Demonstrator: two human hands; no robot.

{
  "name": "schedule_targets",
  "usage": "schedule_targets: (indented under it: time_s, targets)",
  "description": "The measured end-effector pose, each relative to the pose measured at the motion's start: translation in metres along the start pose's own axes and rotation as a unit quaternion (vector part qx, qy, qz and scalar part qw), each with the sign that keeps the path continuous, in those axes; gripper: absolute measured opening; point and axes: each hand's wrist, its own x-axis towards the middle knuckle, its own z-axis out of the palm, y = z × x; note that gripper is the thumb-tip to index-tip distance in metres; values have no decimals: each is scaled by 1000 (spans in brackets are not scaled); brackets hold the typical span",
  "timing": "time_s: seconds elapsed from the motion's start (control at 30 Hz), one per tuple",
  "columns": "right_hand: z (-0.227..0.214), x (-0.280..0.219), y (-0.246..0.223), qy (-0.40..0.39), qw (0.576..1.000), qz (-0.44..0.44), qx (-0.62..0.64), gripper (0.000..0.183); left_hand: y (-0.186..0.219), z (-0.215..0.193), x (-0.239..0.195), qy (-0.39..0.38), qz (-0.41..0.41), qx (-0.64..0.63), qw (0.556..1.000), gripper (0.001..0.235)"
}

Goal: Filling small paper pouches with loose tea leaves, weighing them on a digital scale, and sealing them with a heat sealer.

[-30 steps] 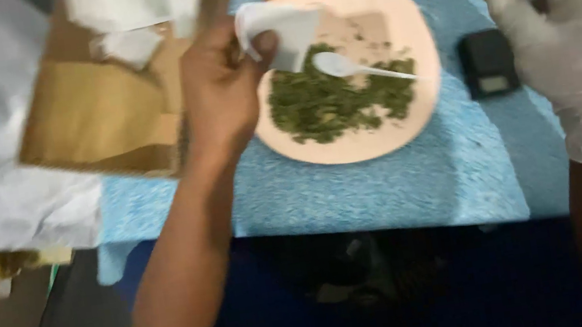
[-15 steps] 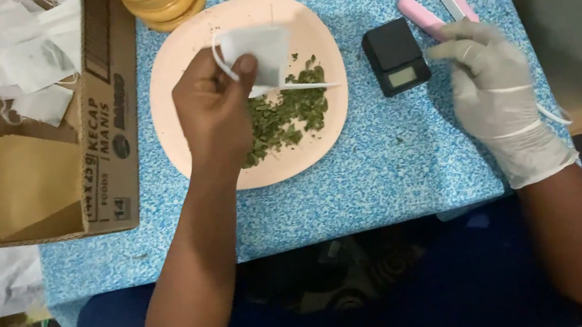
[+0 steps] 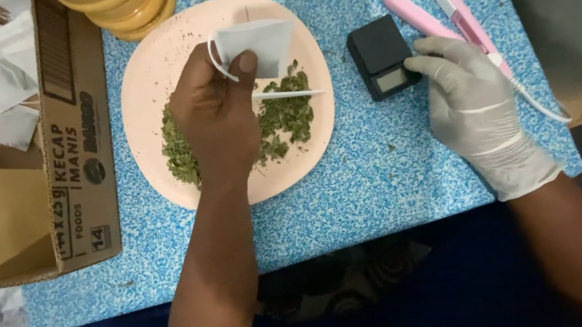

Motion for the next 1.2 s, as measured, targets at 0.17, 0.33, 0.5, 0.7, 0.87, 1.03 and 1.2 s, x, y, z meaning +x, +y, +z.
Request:
schedule_targets:
  time_s: [0.17, 0.33, 0.5, 0.7, 0.87, 1.03, 1.2]
  targets:
    - [0, 3, 0, -6, 1000, 9, 29, 34, 0, -4, 0, -15, 22, -23, 999, 15]
    - [-20, 17, -2, 45, 996, 27, -67, 25, 4, -5, -2, -16, 13, -25, 999, 12]
    - [-25, 8, 25, -62, 973, 119, -186, 36, 3, -5, -1, -21, 1, -31, 999, 15]
    - [-30, 7, 30, -89, 964, 185, -170, 34, -1, -4, -4, -26, 6, -16, 1000, 15]
    - [-27, -4, 38, -72, 956, 182, -217, 36, 0, -1, -5, -25, -23, -37, 999, 15]
    - [-29, -5, 37, -66, 958, 176, -216, 40, 3, 2, -8, -55, -25, -7, 998, 12]
    - [-41, 20, 2, 50, 994, 60, -74, 26, 7, 10, -12, -56, -41, 7, 998, 11]
